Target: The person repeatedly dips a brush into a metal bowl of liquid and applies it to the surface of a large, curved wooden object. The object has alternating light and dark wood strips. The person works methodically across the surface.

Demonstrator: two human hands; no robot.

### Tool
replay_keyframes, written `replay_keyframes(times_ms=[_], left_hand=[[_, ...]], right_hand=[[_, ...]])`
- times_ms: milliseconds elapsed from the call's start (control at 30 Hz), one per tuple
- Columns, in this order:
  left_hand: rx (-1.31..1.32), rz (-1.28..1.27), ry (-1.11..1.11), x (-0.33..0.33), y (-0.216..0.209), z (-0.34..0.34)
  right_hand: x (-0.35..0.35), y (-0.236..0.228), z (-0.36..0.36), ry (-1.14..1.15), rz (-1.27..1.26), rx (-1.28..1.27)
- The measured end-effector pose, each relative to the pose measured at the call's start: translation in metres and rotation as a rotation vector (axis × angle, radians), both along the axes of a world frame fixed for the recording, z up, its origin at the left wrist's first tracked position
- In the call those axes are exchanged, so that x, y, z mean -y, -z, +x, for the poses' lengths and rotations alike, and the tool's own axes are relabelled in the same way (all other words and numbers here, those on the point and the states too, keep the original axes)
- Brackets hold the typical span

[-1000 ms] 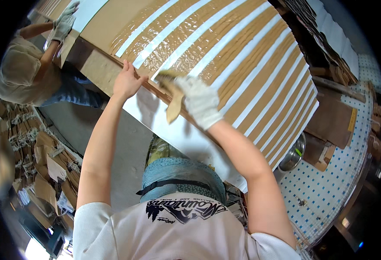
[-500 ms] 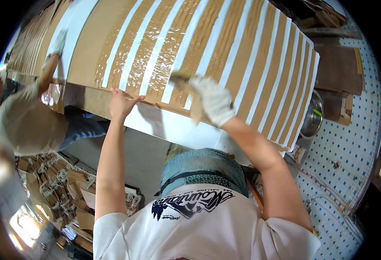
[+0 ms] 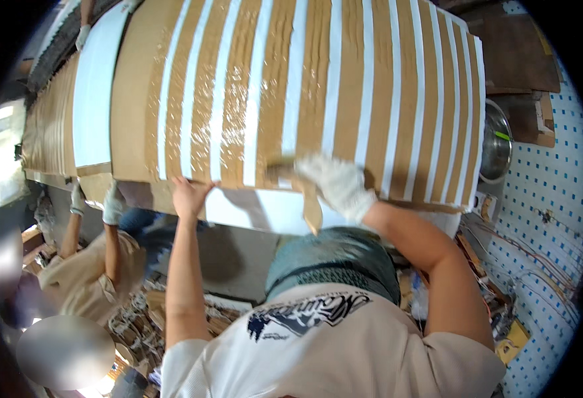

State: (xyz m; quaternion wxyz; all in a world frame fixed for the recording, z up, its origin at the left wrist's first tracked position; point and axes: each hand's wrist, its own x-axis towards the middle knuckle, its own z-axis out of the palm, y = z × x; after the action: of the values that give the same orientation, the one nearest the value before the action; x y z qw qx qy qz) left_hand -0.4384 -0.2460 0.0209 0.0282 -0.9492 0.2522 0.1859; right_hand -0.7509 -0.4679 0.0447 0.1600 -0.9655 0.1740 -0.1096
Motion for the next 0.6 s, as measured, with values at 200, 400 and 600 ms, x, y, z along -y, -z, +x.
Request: replay_keyframes(times_ms=[200,400,600], left_hand=[[0.028,0.043,0.015,0.018,-0.014,-0.009],[0.048,-0.020,-0.007,0.009,-0.013,-0.011],[-0.002,-0.043,-0.037,0.018,-0.022,-0.015]], right_hand=[[0.025,-0.030,0.107,-0.037,0.547,0.190],[0.094,-0.052,0.257,-0.144,0.603,-0.400],[0.312,-0.015,0.284,0.418,0.534,0.006]])
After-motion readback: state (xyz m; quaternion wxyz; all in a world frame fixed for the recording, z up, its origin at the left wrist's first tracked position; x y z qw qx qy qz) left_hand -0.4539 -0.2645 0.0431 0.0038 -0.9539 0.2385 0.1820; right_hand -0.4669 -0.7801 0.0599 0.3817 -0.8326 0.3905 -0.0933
